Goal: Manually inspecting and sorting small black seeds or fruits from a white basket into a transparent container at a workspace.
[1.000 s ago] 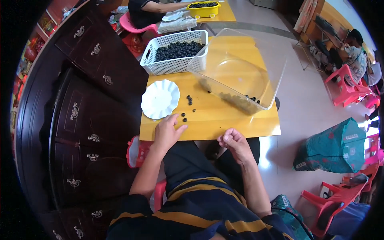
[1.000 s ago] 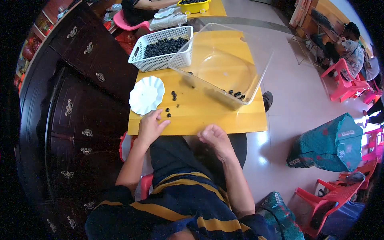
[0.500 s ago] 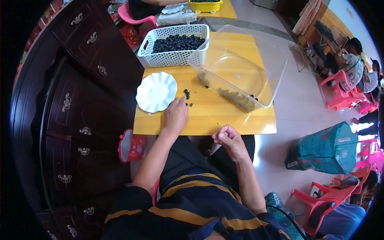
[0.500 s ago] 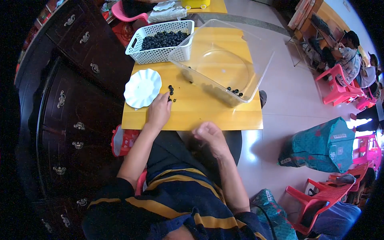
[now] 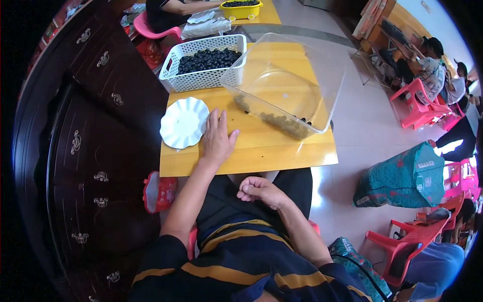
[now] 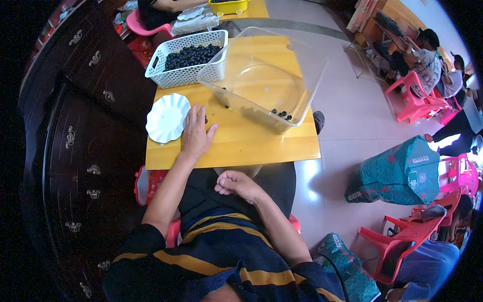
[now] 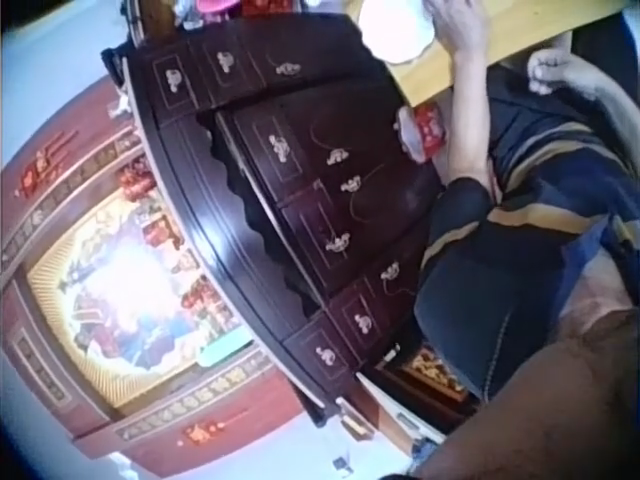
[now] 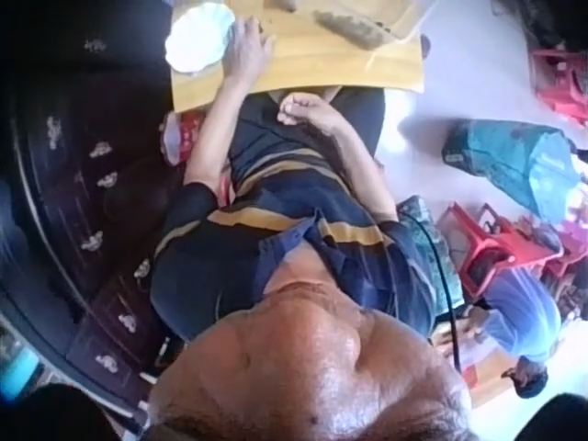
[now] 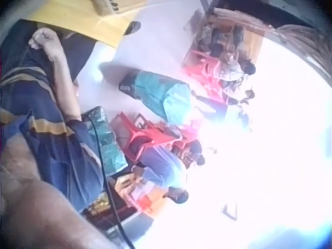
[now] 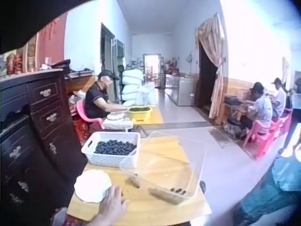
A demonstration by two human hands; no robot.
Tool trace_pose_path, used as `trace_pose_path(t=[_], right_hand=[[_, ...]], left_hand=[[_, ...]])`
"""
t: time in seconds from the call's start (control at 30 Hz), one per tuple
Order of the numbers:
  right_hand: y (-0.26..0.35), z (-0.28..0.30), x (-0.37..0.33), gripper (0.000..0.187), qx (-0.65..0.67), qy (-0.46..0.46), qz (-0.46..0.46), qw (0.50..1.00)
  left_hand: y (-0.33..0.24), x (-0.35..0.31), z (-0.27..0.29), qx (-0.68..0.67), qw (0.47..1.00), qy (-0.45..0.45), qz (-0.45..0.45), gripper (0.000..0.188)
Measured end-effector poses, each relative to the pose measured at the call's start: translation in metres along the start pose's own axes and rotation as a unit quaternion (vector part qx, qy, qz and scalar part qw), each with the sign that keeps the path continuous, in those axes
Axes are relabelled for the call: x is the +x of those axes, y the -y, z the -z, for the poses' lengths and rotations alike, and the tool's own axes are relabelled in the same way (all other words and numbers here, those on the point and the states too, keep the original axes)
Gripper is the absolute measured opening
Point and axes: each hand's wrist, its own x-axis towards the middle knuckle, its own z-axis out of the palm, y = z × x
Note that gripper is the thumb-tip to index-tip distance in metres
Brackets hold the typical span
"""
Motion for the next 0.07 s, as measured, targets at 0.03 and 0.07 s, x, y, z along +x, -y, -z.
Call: trace_pose_path(t=[0.03,0.07], right_hand=[[-0.0024,0.0011,0.0012,0.021,0.000,-0.008,0.003,1.000],[-0.0013,0.0019,0.0010,0.020,0.004,-0.020,-0.008,1.000]], left_hand=[[0.0021,0.0027,-0.0055,0.024,1.000,-0.007,-0.018,0.073],[0.0042,0.0058,-0.0091,0.013,1.000,0.023,0.000,0.076]])
